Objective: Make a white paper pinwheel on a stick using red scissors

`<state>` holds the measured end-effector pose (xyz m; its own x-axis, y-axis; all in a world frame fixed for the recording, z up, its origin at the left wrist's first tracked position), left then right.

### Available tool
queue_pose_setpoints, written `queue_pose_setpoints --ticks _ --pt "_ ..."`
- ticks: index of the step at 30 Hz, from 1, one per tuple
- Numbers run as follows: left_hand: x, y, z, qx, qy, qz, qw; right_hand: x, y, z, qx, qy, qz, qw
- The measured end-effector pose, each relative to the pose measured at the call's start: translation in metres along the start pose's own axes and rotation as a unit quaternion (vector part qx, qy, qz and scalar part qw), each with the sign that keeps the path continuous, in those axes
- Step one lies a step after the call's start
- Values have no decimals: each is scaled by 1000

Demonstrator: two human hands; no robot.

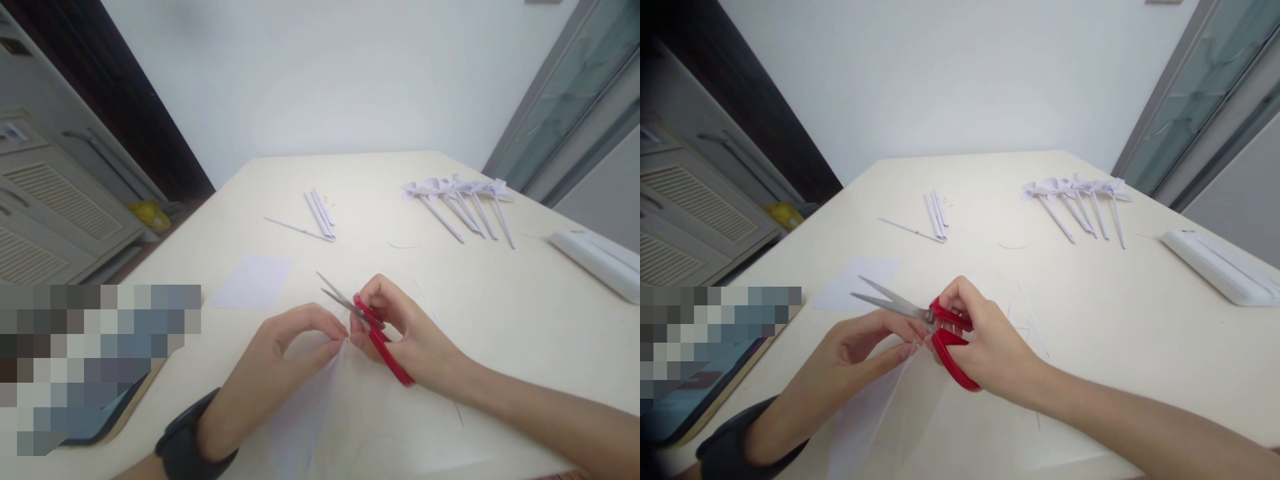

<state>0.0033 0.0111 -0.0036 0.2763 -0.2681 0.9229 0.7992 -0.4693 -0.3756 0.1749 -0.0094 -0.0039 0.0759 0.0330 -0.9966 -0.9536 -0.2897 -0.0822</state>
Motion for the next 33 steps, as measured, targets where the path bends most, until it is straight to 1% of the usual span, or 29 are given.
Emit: queue_pose_setpoints --ticks 5,8,11,13,17,19,23,28,33 --pt "4 -5 -1 13 7 4 1000 7 -6 4 9 59 -38 997" --pt "3 -5 0 23 -2 -3 1000 7 -5 2 1 71 -77 995" --pt "2 -4 0 24 -1 -5 1000 5 -3 -2 -24 64 -108 992" --pt "2 -4 1 25 -1 -3 1000 3 -1 -5 -29 59 -144 987" --pt "2 -4 1 22 7 -4 1000 3 0 -8 -9 46 -239 970" --pt "1 -4 1 21 13 -13 1000 4 1 -8 -2 41 -269 962" --pt "1 -4 0 33 -1 -46 998 3 2 -8 12 23 -299 954" --pt "2 -7 -1 63 -27 -83 994 1 2 -9 25 -1 -326 945" --pt "-1 -6 1 79 -45 -128 988 3 4 -9 49 -28 -379 924"
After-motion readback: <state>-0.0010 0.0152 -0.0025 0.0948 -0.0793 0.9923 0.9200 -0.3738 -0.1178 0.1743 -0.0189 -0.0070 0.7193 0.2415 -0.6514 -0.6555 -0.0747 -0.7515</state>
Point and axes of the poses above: each hand's wrist, its own z-axis towards the middle knuckle, its own y-axis out of the palm, x = y × z, the point moved 2 cm from there along z, towards the middle knuckle, and after that the axes turned 3 degrees about y, right-handed, at the moved point
